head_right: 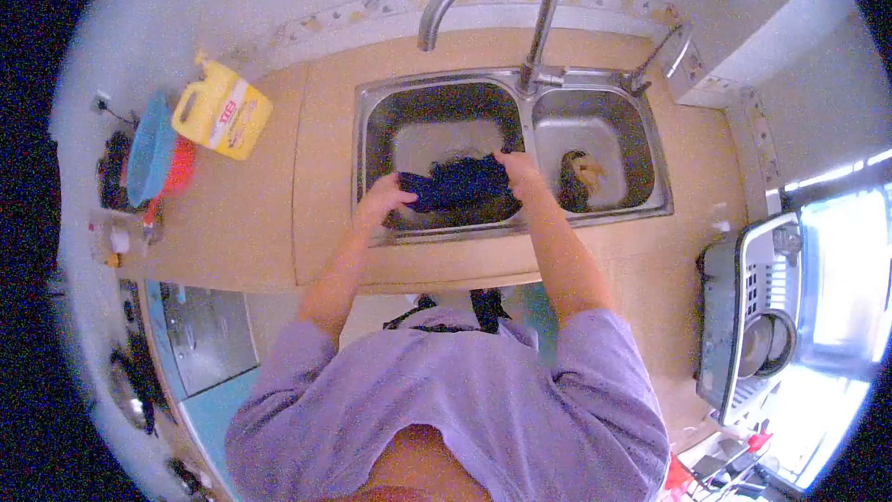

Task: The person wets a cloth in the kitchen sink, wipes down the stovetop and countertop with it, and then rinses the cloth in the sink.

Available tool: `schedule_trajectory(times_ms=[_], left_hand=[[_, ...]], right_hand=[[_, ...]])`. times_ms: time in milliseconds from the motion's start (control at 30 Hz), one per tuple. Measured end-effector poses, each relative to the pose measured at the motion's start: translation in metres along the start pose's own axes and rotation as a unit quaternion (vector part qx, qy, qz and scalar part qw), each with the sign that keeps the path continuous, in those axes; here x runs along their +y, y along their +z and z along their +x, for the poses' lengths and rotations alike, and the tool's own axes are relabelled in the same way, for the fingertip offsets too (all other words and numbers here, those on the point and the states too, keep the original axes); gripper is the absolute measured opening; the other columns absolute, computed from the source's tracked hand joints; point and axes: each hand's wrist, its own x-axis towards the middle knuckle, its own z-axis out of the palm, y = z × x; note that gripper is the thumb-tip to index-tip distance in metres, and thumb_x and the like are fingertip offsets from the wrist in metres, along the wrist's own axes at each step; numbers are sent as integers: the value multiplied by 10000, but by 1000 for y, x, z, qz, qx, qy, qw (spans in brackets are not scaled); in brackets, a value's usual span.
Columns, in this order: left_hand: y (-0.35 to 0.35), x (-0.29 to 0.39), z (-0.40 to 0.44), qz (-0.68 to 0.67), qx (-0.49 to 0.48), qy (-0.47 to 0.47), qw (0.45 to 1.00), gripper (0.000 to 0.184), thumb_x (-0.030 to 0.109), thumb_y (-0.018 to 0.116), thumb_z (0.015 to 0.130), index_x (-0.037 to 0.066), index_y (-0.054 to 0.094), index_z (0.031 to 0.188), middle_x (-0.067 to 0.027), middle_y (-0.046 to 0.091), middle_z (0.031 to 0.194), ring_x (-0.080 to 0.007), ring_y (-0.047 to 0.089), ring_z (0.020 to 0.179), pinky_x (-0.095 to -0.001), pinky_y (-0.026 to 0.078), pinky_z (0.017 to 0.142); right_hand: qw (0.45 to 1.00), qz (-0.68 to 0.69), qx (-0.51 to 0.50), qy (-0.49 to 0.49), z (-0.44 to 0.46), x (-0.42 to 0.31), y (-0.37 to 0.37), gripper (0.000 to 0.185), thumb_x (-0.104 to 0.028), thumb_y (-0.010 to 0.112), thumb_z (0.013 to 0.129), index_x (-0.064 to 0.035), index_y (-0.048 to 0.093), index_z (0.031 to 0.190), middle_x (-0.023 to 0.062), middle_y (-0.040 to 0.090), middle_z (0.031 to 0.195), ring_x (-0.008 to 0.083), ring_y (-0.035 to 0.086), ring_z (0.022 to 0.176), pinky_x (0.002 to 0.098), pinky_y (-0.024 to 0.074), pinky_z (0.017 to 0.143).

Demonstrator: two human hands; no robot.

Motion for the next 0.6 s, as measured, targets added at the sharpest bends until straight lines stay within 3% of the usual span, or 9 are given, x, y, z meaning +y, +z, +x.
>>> schedule_trajectory(times_ms=[67,100,133,200,267,367,433,500,600], left_hand=[[-18,16,4,58,70,-50,995,445,127,703,762,-31,538,1144,-123,625,1032,-213,585,914,-367,481,758],[-25,30,-1,51,109,-18,993,427,135,685,792,-44,525,1145,-131,625,1018,-199,582,903,-359,484,734],[-39,37,5,53,115,-3,992,393,140,669,817,-42,526,1134,-119,624,1032,-197,579,929,-338,478,794],[-65,23,36,-94,137,153,974,350,151,646,847,-23,531,1128,-95,624,1033,-178,573,952,-313,457,858],[-63,115,-31,-42,124,204,970,319,145,626,865,4,530,1135,-70,624,1031,-159,569,975,-294,438,895],[-76,178,-67,-76,117,301,943,295,130,623,864,34,525,1125,-65,625,1035,-152,578,975,-293,444,885],[-83,209,-86,-74,113,349,928,283,119,617,864,41,519,1117,-64,624,1037,-154,583,976,-296,446,886],[-80,233,-101,-109,116,362,919,275,106,614,863,46,512,1112,-70,621,1044,-156,586,969,-300,445,893],[-80,222,-90,-115,110,345,925,289,87,608,862,49,493,1124,-76,612,1067,-163,584,982,-304,438,913]], right_hand=[[1000,19,11,0,1,2,-9,310,-296,632,868,-50,589,1052,33,635,952,148,576,813,328,419,654],[999,28,6,-21,-1,-7,-14,304,-297,630,869,-47,595,1038,29,635,929,145,572,789,322,415,634],[999,35,-1,-41,-10,-17,-15,299,-298,629,869,-45,601,1025,26,635,906,143,568,766,315,412,614],[980,-63,-2,-189,-108,-96,1,299,-339,640,854,-40,635,870,4,593,742,113,500,635,279,378,559],[939,-182,55,-287,-126,-136,-12,321,-358,635,857,-43,637,793,-11,564,696,94,475,617,279,365,564],[934,-180,30,-307,-191,-200,-11,336,-372,611,877,-44,677,914,-19,638,790,66,548,681,221,413,647],[927,-154,4,-343,-197,-221,-18,309,-358,591,897,-62,676,909,-30,627,779,47,538,673,217,405,616],[910,-175,38,-374,-232,-240,-7,365,-372,586,895,-22,683,866,-47,600,725,52,495,650,221,358,571],[907,-196,56,-368,-204,-235,-10,375,-369,574,906,-10,682,895,-51,589,736,47,487,681,221,372,596]])
